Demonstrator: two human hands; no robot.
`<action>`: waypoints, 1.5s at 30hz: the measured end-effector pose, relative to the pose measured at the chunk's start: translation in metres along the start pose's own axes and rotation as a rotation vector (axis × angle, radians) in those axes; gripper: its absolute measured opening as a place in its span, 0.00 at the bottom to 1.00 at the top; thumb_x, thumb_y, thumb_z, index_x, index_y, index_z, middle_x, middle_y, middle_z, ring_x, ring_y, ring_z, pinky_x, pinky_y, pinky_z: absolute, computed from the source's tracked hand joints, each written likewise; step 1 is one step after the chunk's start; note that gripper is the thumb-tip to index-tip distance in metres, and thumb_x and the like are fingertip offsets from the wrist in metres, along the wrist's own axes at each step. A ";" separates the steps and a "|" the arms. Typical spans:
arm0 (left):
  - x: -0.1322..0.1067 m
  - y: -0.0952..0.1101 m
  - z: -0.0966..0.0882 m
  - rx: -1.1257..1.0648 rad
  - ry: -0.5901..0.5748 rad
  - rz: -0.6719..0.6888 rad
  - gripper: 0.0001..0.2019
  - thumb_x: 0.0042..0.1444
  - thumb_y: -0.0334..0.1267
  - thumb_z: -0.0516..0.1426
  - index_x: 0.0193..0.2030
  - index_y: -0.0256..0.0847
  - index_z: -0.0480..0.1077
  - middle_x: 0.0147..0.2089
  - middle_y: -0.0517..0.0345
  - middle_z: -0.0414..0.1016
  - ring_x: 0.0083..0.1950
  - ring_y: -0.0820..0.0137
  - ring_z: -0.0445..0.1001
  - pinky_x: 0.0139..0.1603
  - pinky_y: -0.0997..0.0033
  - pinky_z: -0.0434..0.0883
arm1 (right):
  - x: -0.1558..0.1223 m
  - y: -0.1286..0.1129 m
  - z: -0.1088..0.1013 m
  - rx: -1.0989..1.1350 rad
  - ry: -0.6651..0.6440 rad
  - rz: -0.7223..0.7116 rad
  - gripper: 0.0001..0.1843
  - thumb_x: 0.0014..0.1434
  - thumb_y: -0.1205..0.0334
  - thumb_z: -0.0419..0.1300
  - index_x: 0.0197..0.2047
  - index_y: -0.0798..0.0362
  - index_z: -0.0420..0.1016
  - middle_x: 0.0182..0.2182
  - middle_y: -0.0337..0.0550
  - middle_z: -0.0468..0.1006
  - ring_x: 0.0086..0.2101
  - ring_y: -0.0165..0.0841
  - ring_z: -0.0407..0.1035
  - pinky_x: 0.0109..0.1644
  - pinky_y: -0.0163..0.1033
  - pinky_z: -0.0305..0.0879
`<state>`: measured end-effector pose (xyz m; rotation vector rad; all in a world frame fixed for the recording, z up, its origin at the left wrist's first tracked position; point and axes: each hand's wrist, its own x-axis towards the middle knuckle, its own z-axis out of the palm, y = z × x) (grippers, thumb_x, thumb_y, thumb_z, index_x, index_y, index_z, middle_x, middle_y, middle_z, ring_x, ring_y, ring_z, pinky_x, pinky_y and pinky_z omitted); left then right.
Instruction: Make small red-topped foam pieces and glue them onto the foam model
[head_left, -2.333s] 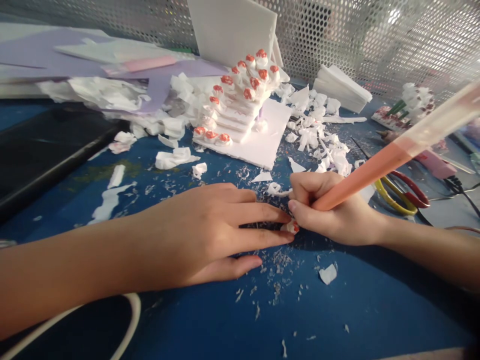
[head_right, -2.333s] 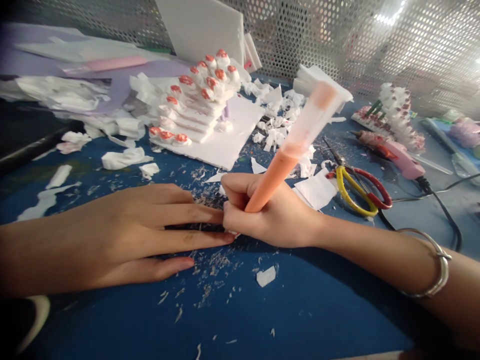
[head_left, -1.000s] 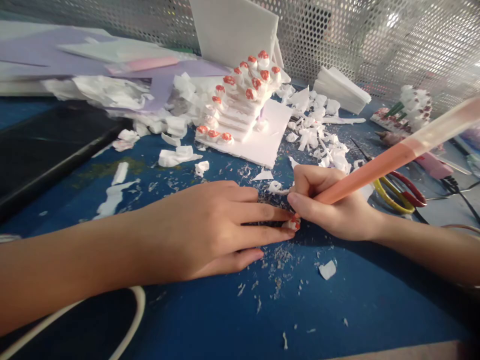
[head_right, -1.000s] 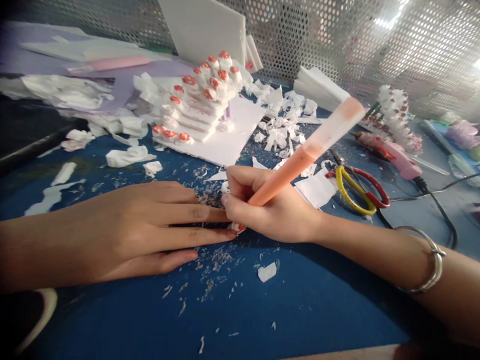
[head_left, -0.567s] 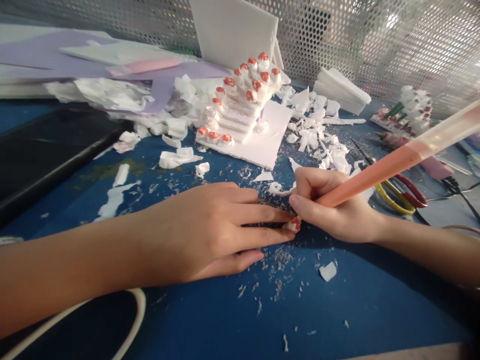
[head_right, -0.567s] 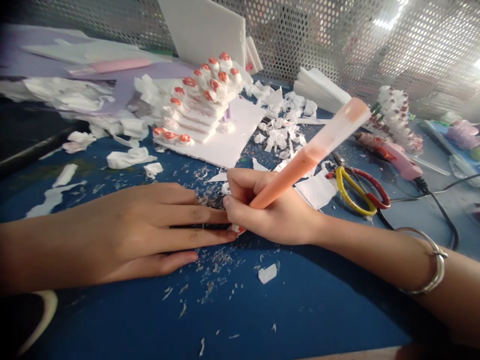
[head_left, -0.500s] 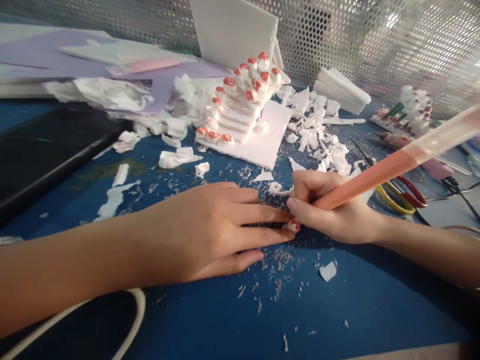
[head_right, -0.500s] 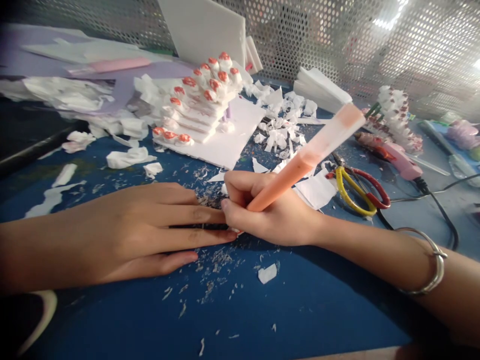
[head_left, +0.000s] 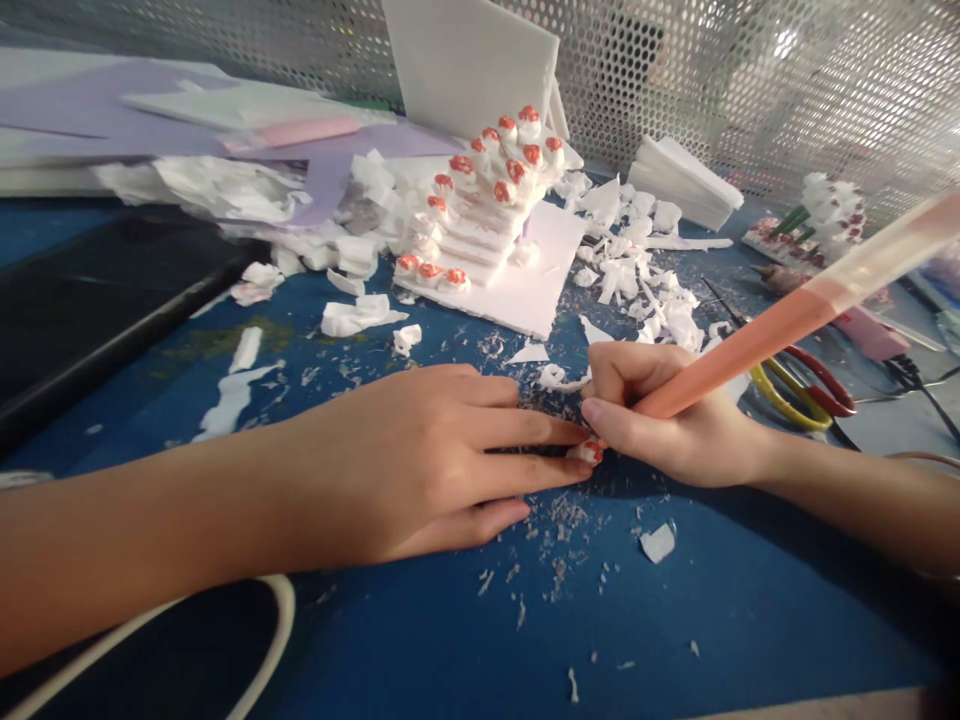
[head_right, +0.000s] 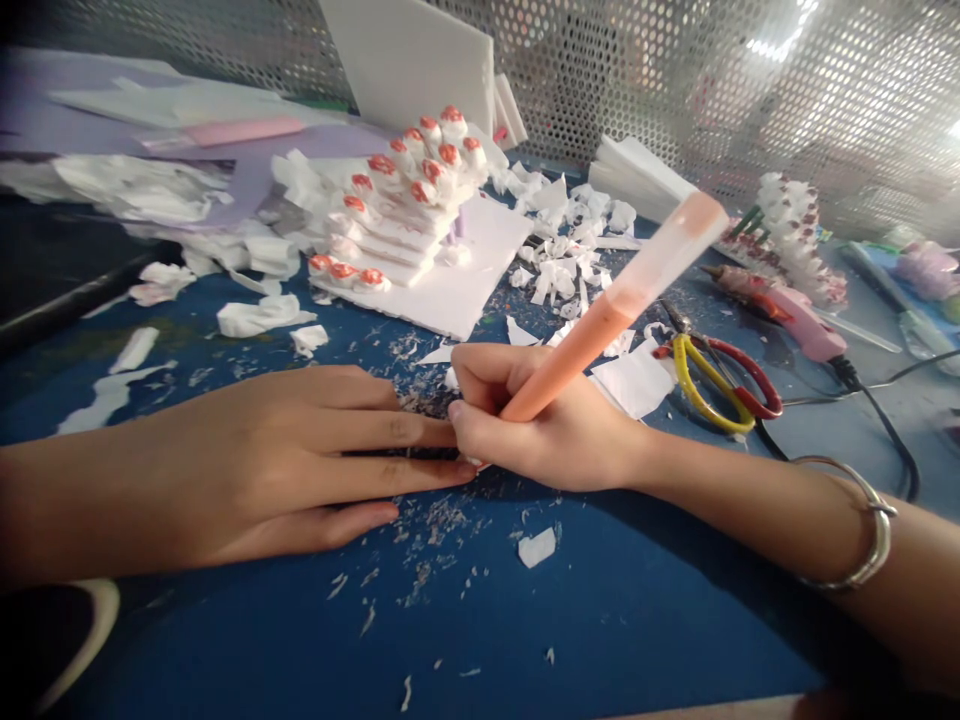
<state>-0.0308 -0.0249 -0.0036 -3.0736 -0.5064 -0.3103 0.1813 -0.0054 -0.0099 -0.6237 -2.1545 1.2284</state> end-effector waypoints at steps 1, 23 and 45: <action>0.000 0.000 0.000 0.002 -0.002 0.000 0.17 0.60 0.37 0.47 0.56 0.47 0.62 0.56 0.68 0.68 0.42 0.72 0.68 0.41 0.72 0.60 | 0.000 0.000 0.000 0.001 0.000 0.002 0.15 0.56 0.70 0.52 0.21 0.53 0.51 0.18 0.29 0.54 0.20 0.18 0.50 0.20 0.26 0.49; 0.002 -0.002 0.002 -0.138 -0.024 -0.039 0.17 0.57 0.35 0.50 0.54 0.45 0.64 0.55 0.62 0.69 0.44 0.69 0.70 0.46 0.68 0.61 | -0.001 0.001 -0.001 -0.078 -0.003 -0.008 0.15 0.55 0.70 0.53 0.20 0.54 0.52 0.19 0.30 0.54 0.20 0.18 0.51 0.21 0.27 0.50; 0.030 -0.005 0.007 -0.613 -0.021 -0.374 0.08 0.54 0.40 0.54 0.37 0.43 0.72 0.40 0.60 0.69 0.36 0.75 0.67 0.36 0.76 0.63 | -0.001 0.001 -0.001 -0.008 0.075 -0.068 0.14 0.53 0.70 0.55 0.20 0.55 0.55 0.17 0.30 0.59 0.19 0.17 0.52 0.20 0.25 0.50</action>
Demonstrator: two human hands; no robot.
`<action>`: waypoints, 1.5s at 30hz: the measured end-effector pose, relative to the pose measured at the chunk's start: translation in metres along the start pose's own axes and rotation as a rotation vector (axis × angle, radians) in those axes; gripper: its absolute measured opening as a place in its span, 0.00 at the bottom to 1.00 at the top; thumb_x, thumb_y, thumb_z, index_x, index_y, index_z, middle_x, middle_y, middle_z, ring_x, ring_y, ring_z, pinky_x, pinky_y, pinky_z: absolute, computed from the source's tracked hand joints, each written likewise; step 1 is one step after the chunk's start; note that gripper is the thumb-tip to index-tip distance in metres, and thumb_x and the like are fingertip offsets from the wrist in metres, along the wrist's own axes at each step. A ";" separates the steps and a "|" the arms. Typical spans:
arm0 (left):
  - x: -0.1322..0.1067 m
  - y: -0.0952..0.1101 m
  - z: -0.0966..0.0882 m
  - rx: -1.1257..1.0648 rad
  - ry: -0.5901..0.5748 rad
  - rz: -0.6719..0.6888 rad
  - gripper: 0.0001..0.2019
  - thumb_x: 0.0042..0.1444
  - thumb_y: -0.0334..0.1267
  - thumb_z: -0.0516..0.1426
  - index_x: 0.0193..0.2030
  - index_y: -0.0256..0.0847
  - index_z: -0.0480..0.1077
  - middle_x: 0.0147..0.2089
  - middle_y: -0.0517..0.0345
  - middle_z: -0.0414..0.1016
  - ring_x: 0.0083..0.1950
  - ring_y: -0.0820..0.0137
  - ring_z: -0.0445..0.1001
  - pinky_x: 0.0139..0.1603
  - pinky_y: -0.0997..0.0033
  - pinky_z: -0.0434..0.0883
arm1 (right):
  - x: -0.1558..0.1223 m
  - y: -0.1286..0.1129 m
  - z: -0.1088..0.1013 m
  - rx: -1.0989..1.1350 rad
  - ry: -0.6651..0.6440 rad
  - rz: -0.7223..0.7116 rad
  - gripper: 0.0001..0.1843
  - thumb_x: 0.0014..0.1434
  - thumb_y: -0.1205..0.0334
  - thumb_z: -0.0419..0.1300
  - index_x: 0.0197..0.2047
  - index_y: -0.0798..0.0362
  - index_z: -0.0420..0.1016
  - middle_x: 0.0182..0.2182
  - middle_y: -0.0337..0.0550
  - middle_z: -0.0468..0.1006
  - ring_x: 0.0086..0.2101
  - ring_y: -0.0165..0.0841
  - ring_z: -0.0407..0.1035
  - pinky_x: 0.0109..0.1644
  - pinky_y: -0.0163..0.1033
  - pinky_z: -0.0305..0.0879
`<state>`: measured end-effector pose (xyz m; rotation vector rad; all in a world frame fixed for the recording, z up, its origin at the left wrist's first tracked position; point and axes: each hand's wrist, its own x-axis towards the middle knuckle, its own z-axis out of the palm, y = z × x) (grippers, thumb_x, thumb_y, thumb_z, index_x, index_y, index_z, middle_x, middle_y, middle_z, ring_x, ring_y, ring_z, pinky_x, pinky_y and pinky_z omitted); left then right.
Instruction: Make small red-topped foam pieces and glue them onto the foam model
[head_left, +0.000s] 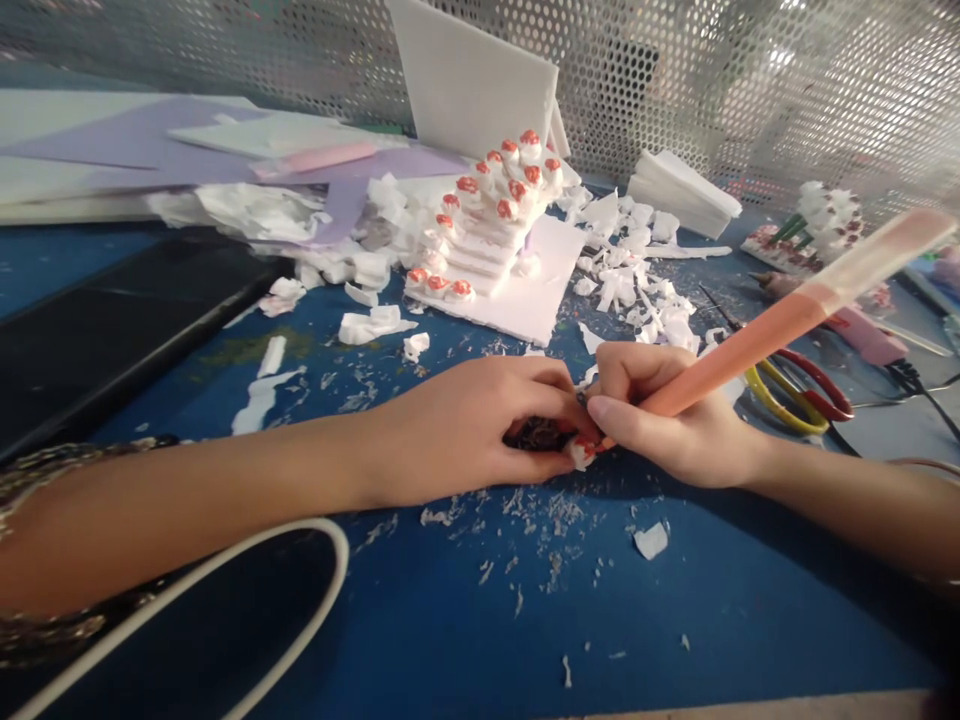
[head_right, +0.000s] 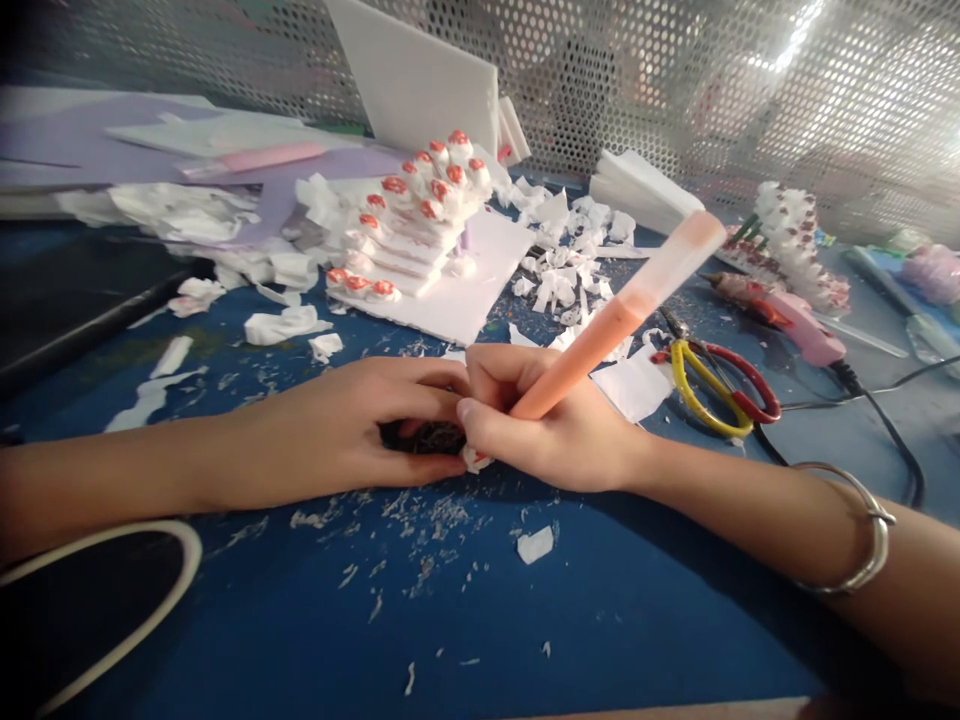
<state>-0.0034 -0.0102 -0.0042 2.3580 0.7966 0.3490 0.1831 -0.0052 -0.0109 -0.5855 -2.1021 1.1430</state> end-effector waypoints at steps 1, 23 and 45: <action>0.000 0.001 0.000 0.009 0.000 -0.009 0.08 0.54 0.41 0.54 0.37 0.43 0.71 0.38 0.60 0.68 0.35 0.75 0.67 0.35 0.76 0.62 | -0.001 0.000 0.000 -0.013 0.004 0.004 0.14 0.53 0.70 0.56 0.20 0.55 0.55 0.17 0.30 0.58 0.19 0.17 0.52 0.20 0.25 0.50; 0.001 0.009 0.005 0.003 0.045 -0.237 0.09 0.49 0.42 0.57 0.33 0.39 0.67 0.30 0.62 0.68 0.28 0.76 0.64 0.27 0.77 0.58 | -0.001 0.001 0.002 -0.154 -0.039 -0.009 0.14 0.54 0.69 0.54 0.21 0.53 0.53 0.18 0.30 0.56 0.20 0.19 0.52 0.21 0.25 0.53; 0.002 0.011 0.005 0.011 0.061 -0.226 0.09 0.50 0.41 0.57 0.33 0.39 0.68 0.31 0.62 0.67 0.29 0.76 0.64 0.28 0.77 0.59 | 0.000 0.002 0.001 -0.165 -0.071 -0.066 0.14 0.54 0.69 0.55 0.22 0.54 0.53 0.19 0.31 0.57 0.20 0.18 0.52 0.21 0.25 0.51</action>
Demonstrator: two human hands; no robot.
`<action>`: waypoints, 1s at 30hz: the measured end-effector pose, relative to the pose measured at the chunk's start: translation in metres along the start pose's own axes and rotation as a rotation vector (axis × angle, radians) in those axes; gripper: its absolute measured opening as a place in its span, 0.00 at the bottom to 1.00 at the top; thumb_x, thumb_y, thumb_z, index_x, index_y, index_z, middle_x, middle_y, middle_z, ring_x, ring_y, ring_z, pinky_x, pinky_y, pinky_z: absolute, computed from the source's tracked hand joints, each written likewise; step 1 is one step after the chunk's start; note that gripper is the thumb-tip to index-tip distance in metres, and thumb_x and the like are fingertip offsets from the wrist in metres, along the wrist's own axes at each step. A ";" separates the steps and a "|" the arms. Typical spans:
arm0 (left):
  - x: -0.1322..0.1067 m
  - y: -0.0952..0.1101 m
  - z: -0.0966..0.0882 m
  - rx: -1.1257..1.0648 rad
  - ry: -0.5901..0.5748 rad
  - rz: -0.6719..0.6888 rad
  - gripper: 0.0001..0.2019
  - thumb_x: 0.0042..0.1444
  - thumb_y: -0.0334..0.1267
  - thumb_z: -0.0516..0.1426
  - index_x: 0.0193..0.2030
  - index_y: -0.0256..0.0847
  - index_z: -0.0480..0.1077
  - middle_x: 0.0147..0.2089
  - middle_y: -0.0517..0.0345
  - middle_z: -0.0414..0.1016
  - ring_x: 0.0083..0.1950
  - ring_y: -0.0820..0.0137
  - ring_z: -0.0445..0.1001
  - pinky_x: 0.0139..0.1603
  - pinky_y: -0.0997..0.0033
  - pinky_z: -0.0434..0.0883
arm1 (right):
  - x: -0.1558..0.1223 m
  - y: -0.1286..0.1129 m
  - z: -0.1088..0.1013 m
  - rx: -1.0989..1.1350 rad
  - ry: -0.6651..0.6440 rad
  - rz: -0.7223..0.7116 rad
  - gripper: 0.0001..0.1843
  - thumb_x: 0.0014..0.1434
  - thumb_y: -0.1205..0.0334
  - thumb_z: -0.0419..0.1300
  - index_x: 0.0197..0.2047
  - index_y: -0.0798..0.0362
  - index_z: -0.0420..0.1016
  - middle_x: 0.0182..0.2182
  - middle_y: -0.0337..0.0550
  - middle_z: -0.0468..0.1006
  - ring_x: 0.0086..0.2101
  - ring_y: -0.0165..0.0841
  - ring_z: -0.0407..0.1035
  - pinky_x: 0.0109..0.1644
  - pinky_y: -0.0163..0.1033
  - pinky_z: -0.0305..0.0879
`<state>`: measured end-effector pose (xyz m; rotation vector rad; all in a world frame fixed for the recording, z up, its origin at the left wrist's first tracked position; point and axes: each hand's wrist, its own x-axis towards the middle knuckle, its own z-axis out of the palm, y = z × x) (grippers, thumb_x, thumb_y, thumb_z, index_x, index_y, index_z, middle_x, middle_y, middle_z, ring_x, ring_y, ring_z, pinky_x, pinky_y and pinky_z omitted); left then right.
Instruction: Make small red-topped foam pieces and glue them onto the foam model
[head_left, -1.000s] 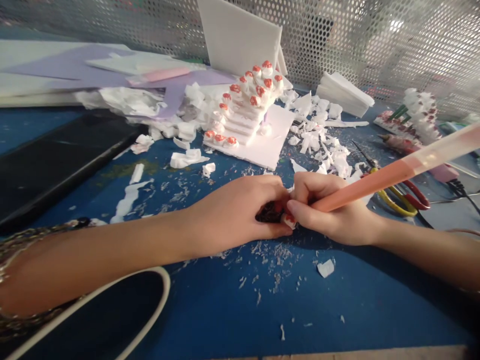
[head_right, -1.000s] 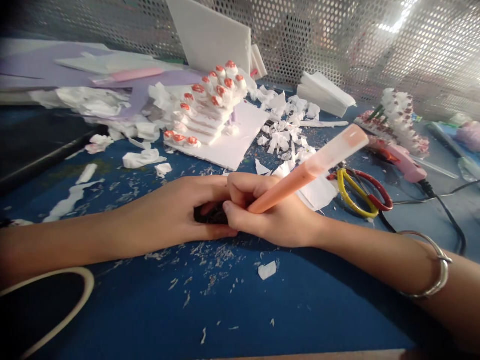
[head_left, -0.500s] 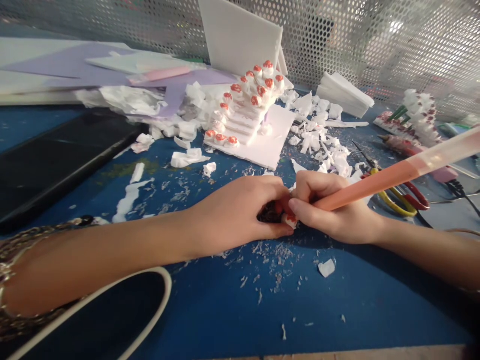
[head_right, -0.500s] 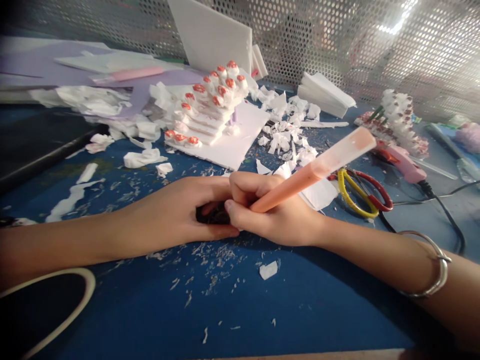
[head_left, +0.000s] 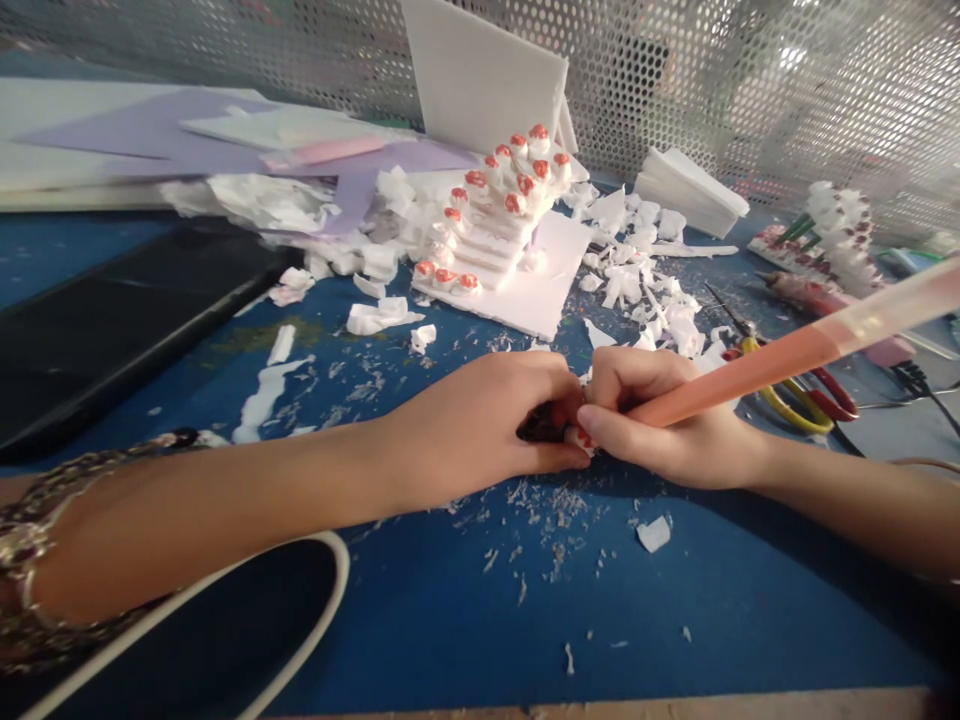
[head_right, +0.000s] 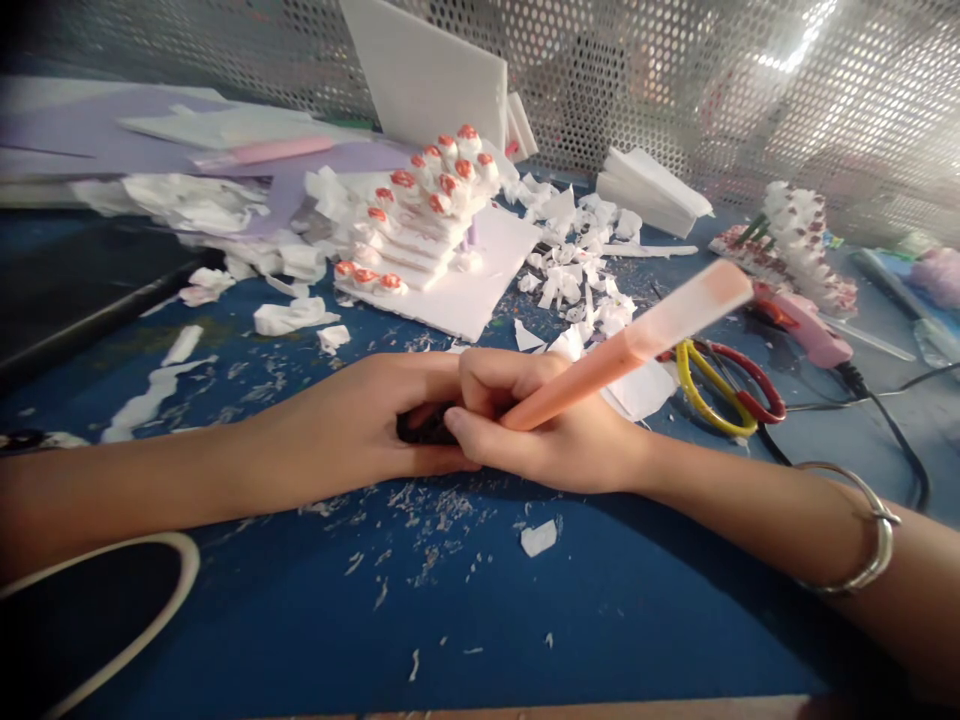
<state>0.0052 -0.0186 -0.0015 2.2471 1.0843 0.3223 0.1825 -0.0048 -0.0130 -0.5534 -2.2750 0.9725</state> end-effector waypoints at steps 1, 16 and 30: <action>0.000 -0.001 0.000 0.000 0.002 0.004 0.09 0.50 0.42 0.56 0.33 0.39 0.68 0.31 0.61 0.67 0.29 0.76 0.65 0.28 0.77 0.59 | 0.000 0.000 0.000 -0.004 -0.004 -0.013 0.14 0.54 0.68 0.55 0.22 0.54 0.53 0.19 0.31 0.58 0.20 0.18 0.53 0.21 0.25 0.51; 0.000 -0.002 0.000 -0.022 0.011 0.029 0.08 0.50 0.41 0.57 0.33 0.39 0.68 0.32 0.61 0.67 0.30 0.76 0.65 0.29 0.78 0.60 | -0.001 0.002 0.000 -0.056 -0.018 -0.021 0.15 0.55 0.68 0.54 0.21 0.54 0.53 0.18 0.31 0.57 0.21 0.19 0.52 0.23 0.26 0.52; -0.001 -0.003 0.001 -0.023 0.018 0.031 0.08 0.50 0.41 0.57 0.33 0.38 0.68 0.32 0.62 0.67 0.30 0.77 0.65 0.29 0.78 0.60 | 0.000 0.000 0.000 -0.040 -0.029 -0.029 0.15 0.53 0.71 0.55 0.21 0.55 0.51 0.18 0.30 0.55 0.21 0.17 0.51 0.23 0.23 0.50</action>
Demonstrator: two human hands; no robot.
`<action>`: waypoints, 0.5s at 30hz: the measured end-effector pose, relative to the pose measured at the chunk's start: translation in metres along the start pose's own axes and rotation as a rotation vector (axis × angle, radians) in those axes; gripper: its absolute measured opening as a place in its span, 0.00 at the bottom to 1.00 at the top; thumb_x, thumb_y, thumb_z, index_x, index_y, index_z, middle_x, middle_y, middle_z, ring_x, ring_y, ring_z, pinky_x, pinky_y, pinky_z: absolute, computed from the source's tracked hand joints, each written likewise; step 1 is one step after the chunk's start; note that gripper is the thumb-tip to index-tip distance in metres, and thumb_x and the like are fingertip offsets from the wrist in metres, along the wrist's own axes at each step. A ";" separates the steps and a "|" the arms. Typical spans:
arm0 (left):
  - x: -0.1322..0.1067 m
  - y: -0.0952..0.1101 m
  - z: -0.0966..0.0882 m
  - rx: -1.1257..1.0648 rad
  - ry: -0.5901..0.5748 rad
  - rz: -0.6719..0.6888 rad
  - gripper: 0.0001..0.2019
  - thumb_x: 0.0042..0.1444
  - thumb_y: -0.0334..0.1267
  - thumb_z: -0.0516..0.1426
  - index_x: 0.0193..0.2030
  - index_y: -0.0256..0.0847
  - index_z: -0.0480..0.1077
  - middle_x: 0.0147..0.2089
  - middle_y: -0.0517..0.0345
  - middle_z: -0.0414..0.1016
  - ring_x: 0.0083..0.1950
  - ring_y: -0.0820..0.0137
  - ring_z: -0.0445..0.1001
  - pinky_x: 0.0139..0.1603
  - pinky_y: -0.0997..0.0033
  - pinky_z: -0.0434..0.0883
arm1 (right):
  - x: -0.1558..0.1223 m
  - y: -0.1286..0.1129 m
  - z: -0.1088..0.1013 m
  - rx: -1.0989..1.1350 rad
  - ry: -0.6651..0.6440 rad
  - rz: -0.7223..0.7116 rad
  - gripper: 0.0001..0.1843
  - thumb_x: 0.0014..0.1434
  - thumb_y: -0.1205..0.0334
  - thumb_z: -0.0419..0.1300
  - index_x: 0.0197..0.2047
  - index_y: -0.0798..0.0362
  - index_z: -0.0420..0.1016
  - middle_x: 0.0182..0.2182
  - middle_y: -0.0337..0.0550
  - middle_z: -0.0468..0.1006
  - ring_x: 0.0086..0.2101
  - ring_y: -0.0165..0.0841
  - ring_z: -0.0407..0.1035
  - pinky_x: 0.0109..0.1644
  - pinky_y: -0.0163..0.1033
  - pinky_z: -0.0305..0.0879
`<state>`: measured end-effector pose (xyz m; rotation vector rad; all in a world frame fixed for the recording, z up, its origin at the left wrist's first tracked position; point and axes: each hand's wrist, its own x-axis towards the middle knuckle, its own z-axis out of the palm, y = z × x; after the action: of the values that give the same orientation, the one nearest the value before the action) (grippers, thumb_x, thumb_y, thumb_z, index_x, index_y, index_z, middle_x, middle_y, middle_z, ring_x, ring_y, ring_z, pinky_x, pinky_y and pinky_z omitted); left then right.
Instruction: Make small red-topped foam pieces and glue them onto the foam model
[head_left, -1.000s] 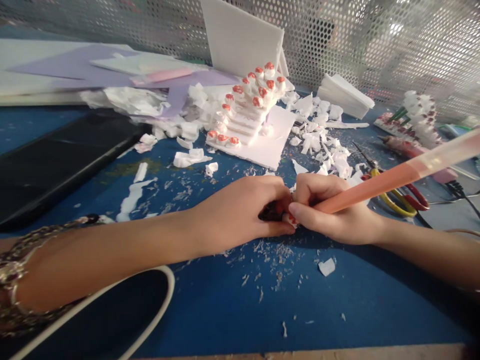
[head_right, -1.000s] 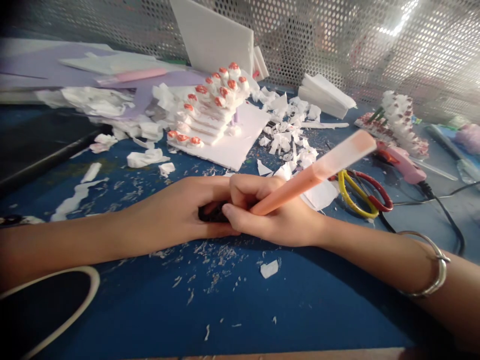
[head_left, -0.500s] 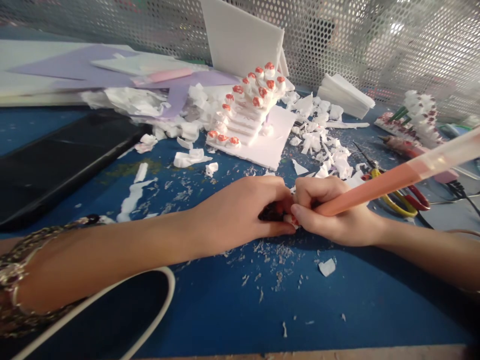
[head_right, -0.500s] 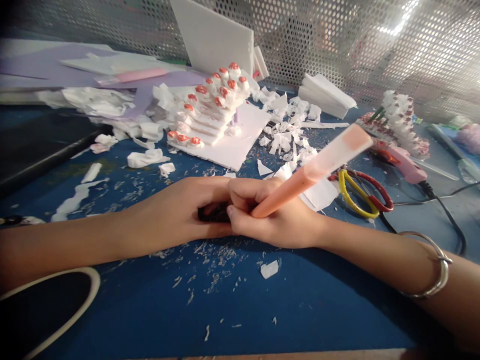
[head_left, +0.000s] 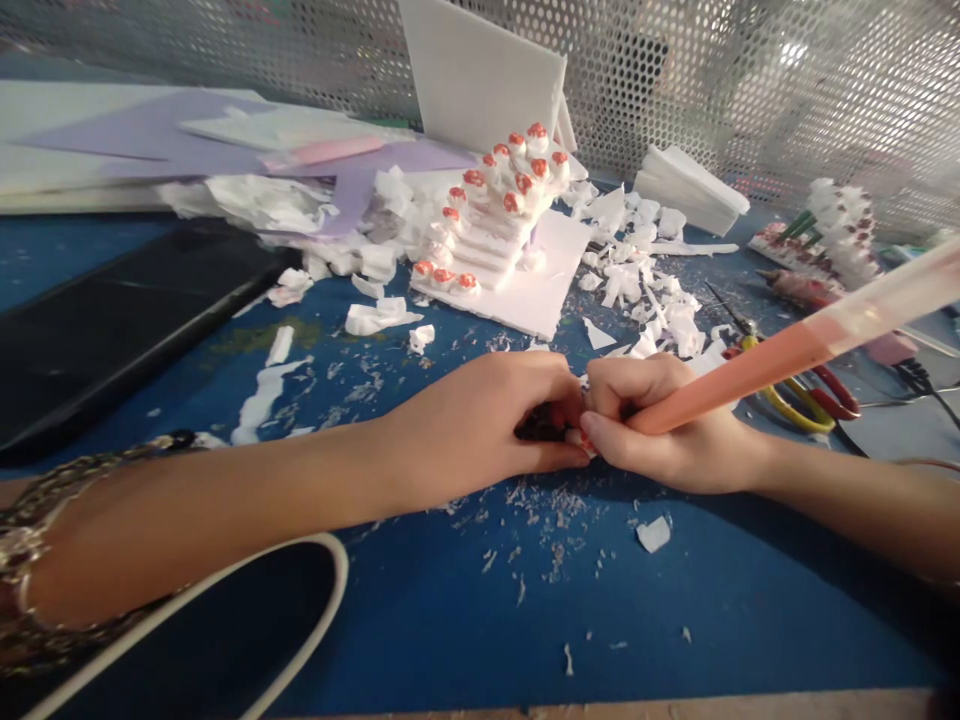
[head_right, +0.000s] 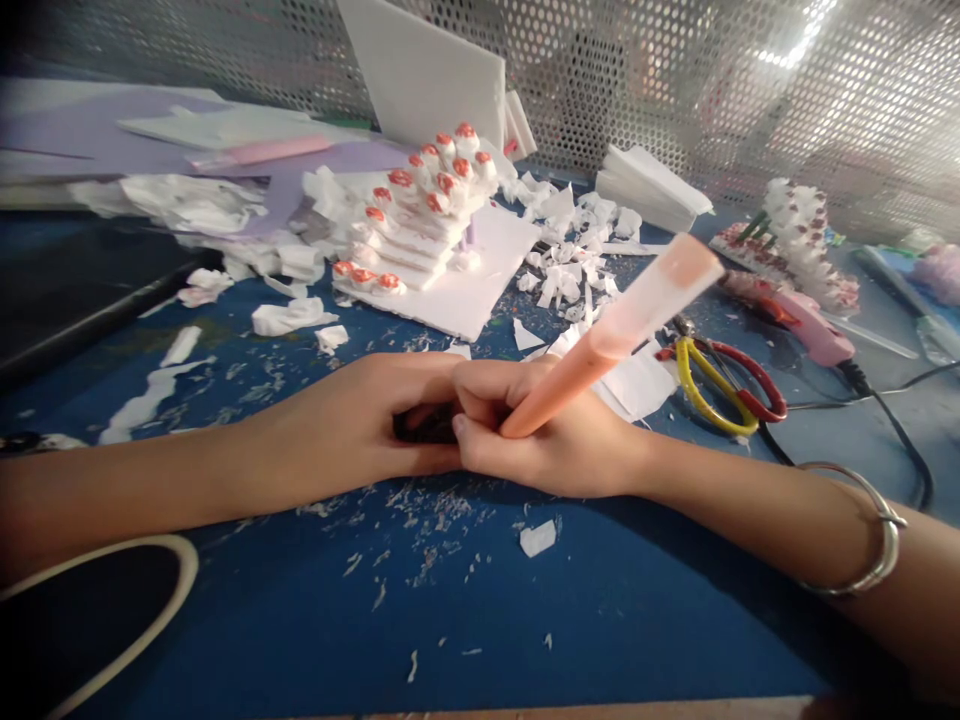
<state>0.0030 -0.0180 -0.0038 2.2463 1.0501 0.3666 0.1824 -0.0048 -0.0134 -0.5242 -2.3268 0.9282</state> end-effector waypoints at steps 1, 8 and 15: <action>0.000 0.000 0.000 -0.003 0.001 0.007 0.08 0.50 0.40 0.56 0.33 0.38 0.68 0.33 0.62 0.67 0.31 0.77 0.65 0.30 0.78 0.60 | 0.000 0.000 0.000 -0.001 0.000 0.001 0.16 0.53 0.71 0.55 0.21 0.55 0.51 0.18 0.29 0.55 0.20 0.17 0.51 0.23 0.23 0.50; 0.000 0.000 0.000 -0.027 -0.012 0.025 0.06 0.51 0.39 0.56 0.33 0.39 0.68 0.32 0.63 0.68 0.29 0.78 0.65 0.29 0.79 0.60 | -0.001 -0.001 -0.002 -0.040 0.019 0.006 0.15 0.51 0.74 0.55 0.21 0.55 0.51 0.18 0.29 0.55 0.20 0.16 0.50 0.22 0.23 0.49; 0.000 -0.001 -0.001 -0.026 -0.018 0.022 0.07 0.51 0.40 0.56 0.34 0.39 0.68 0.33 0.63 0.68 0.30 0.78 0.65 0.30 0.79 0.60 | -0.002 0.001 -0.001 -0.046 0.020 0.001 0.15 0.52 0.73 0.55 0.21 0.55 0.52 0.18 0.29 0.55 0.20 0.17 0.50 0.23 0.23 0.50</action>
<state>0.0024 -0.0171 -0.0039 2.2361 1.0061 0.3664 0.1845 -0.0044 -0.0137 -0.5509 -2.3346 0.8683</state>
